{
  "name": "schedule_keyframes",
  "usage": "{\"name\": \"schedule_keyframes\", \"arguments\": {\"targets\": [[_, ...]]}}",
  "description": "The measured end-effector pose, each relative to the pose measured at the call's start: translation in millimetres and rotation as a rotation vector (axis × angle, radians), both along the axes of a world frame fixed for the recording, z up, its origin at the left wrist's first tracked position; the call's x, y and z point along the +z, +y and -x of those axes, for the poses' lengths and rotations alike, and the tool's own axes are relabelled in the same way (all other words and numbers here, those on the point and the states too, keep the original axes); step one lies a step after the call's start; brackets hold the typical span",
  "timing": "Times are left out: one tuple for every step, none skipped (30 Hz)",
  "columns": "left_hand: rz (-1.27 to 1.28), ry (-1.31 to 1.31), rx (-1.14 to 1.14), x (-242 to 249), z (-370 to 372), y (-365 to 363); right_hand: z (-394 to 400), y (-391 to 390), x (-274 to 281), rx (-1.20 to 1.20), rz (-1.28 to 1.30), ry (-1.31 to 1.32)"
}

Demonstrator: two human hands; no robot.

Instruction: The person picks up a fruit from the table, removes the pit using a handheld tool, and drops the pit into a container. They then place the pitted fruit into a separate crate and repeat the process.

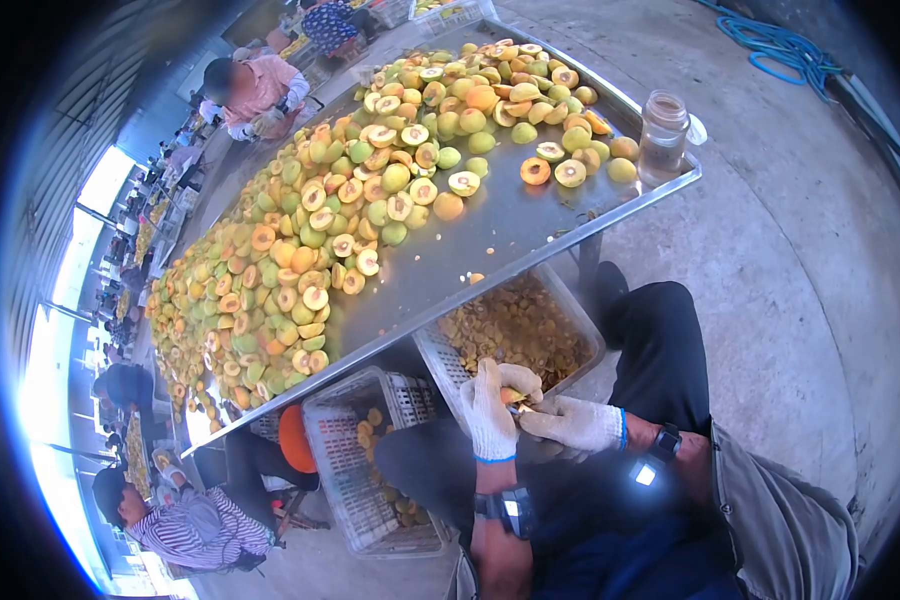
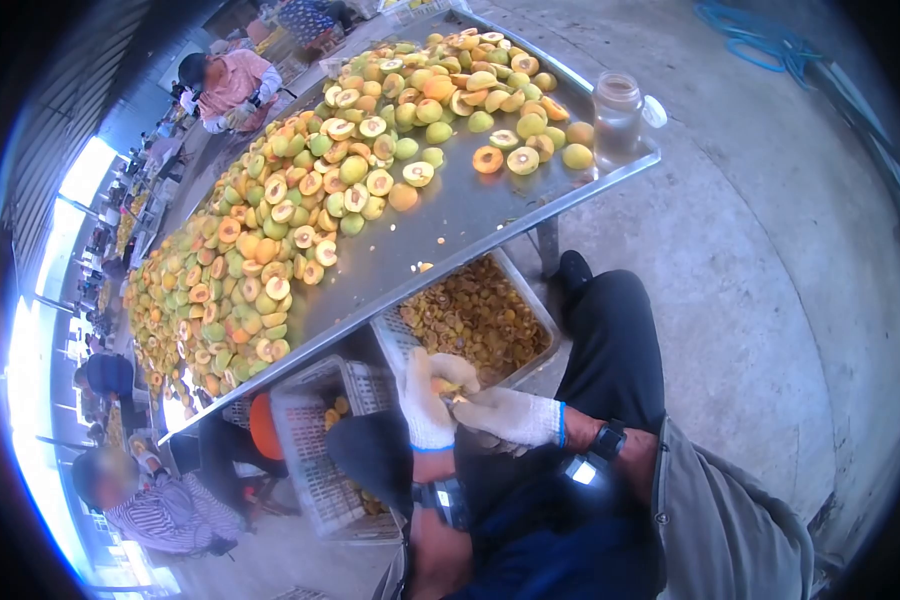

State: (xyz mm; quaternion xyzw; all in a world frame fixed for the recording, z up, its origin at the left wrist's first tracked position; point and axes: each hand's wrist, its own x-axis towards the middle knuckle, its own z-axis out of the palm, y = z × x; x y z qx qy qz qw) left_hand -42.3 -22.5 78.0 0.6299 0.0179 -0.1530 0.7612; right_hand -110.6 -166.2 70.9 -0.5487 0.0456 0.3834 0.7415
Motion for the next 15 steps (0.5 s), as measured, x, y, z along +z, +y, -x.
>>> {"name": "schedule_keyframes", "arguments": {"targets": [[0.155, -0.034, -0.043, -7.8, 1.1, 2.1, 0.4, -2.1, -0.2, 0.002, 0.0, -0.002], [0.31, -0.069, -0.087, -14.2, 1.6, 2.4, -0.3, -5.5, 2.3, 0.027, -0.087, 0.066], [0.309, -0.069, -0.09, -18.7, 2.3, 1.5, -0.5, -8.7, 3.8, 0.05, -0.174, 0.137], [0.359, -0.036, -0.077, -22.3, 3.4, 0.7, -1.4, -11.2, 1.2, 0.048, -0.176, 0.137], [0.409, -0.005, -0.063, -24.6, 3.6, 0.1, -4.2, -13.6, -3.8, 0.071, -0.226, 0.186], [0.408, -0.005, -0.064, -23.4, 3.2, -1.5, -5.6, -15.4, -8.7, 0.095, -0.276, 0.237], [0.432, 0.046, -0.051, -21.2, 2.4, -4.0, -5.5, -16.8, -12.4, 0.095, -0.278, 0.238], [0.456, 0.096, -0.035, -20.0, 2.0, -4.7, -5.6, -17.6, -15.8, 0.082, -0.268, 0.247], [0.455, 0.095, -0.033, -25.2, -0.6, -2.1, -6.1, -18.3, -18.5, 0.07, -0.259, 0.255], [0.599, 0.232, 0.01, -34.0, -5.3, 1.1, -5.5, -18.9, -20.6, 0.07, -0.259, 0.254], [0.742, 0.37, 0.054, -39.9, -7.7, 3.3, -3.8, -18.7, -22.6, 0.026, -0.283, 0.233], [0.743, 0.368, 0.053, -36.1, -6.7, -1.4, -2.9, -18.9, -24.8, -0.018, -0.306, 0.21], [0.654, 0.337, 0.146, -30.6, -5.4, -10.0, -3.0, -20.7, -28.6, -0.017, -0.304, 0.206], [0.562, 0.306, 0.239, -27.1, -5.4, -15.0, -2.7, -22.6, -33.8, -0.03, -0.442, 0.236], [0.562, 0.304, 0.24, -27.7, -7.5, -14.8, -2.6, -22.4, -35.8, -0.041, -0.581, 0.266]]}}
